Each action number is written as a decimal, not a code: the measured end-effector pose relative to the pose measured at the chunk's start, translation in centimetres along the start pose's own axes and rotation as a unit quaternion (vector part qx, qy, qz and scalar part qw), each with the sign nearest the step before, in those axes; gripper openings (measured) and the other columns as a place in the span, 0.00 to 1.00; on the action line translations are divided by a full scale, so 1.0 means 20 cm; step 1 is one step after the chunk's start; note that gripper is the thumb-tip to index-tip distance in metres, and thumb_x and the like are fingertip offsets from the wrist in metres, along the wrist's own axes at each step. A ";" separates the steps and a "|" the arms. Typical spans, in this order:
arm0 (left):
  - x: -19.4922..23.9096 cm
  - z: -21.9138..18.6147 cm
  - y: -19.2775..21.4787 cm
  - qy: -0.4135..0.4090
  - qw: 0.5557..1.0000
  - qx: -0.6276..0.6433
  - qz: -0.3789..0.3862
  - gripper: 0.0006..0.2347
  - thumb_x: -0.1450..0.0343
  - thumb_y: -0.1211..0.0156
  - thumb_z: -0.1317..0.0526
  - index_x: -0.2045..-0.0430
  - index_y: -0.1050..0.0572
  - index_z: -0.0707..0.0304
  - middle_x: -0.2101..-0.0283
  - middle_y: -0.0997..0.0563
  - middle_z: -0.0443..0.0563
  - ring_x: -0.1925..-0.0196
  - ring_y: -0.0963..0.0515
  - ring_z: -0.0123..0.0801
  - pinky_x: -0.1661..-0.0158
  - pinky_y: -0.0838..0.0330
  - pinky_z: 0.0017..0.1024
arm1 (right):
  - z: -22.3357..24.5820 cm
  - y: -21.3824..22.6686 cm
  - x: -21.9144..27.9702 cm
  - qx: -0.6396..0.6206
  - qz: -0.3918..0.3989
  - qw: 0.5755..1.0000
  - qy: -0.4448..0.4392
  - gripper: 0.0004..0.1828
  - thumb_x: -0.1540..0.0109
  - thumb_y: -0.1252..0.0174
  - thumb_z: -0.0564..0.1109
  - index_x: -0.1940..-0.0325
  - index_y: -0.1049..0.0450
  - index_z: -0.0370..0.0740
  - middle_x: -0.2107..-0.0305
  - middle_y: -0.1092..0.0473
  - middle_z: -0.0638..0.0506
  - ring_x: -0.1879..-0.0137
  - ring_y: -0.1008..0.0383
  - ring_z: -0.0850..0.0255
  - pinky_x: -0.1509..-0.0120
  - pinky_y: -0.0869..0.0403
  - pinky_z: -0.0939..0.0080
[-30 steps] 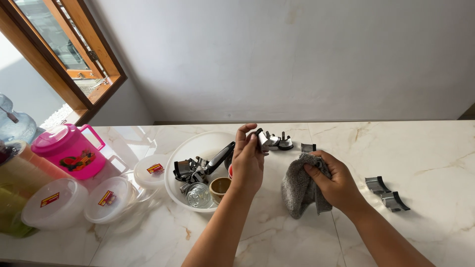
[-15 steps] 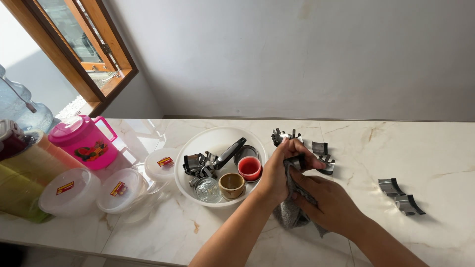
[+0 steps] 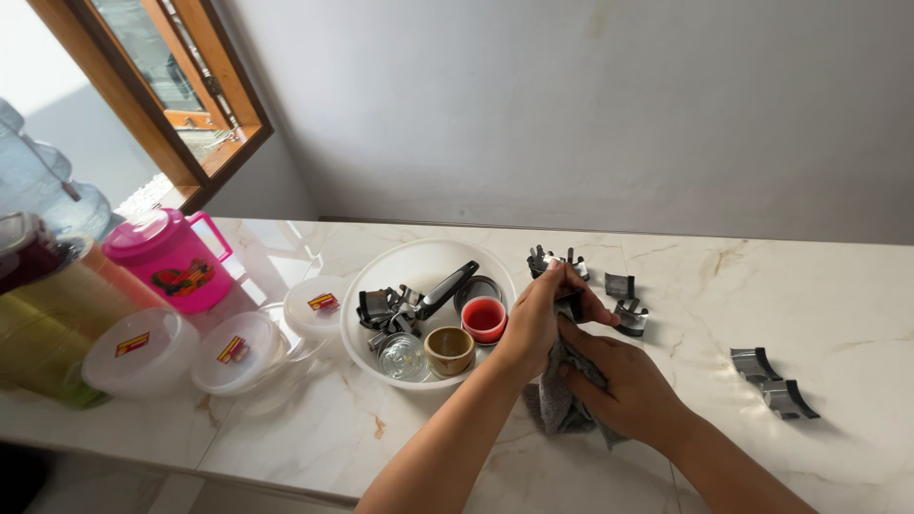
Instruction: Cleaning and wiping small machine components with a cloth on a counter.
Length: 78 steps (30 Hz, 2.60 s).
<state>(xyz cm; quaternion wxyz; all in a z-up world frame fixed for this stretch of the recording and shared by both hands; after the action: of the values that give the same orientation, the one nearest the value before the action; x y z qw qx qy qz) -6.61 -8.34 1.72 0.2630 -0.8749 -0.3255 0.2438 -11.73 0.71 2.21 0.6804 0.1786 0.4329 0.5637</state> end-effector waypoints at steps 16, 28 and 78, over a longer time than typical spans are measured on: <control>0.19 -0.91 0.49 -0.156 0.738 -0.631 -0.184 0.13 0.32 0.39 0.69 0.53 0.24 0.62 0.62 0.15 0.52 0.64 0.15 0.33 0.61 0.21 0.30 | 0.00 0.31 0.06 -0.055 -0.182 0.981 0.020 0.21 0.42 0.40 0.35 0.44 0.23 0.32 0.72 0.22 0.46 0.76 0.32 0.64 0.71 0.33 0.66; 0.38 -0.80 0.89 0.038 0.486 -0.865 -0.122 0.02 0.37 0.43 0.67 0.75 0.26 0.58 0.70 0.21 0.47 0.65 0.23 0.42 0.44 0.40 0.35 | -0.04 0.68 0.25 -0.032 -0.356 0.925 0.126 0.18 0.31 0.43 0.25 0.37 0.27 0.14 0.61 0.27 0.35 0.64 0.34 0.55 0.57 0.34 0.59; 0.12 0.05 -0.22 -0.203 0.869 -0.451 0.000 0.23 0.35 0.26 0.59 0.46 0.24 0.66 0.55 0.19 0.59 0.49 0.17 0.46 0.50 0.22 0.34 | -0.52 0.44 0.16 -0.221 -0.158 0.960 -0.065 0.24 0.40 0.37 0.39 0.39 0.24 0.36 0.56 0.22 0.42 0.46 0.25 0.58 0.40 0.27 0.46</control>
<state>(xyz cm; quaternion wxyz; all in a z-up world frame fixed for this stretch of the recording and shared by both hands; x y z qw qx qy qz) -7.59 -3.57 2.99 -0.2317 -0.8297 -0.4460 0.2428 -25.40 3.78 1.42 0.8101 -0.0111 0.2754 0.5175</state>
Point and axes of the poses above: each hand's wrist, its own x-axis away from the middle knuckle, its own y-axis out of the back of the hand, z = x × y, the point moved 10 cm from there along -x, towards the middle knuckle
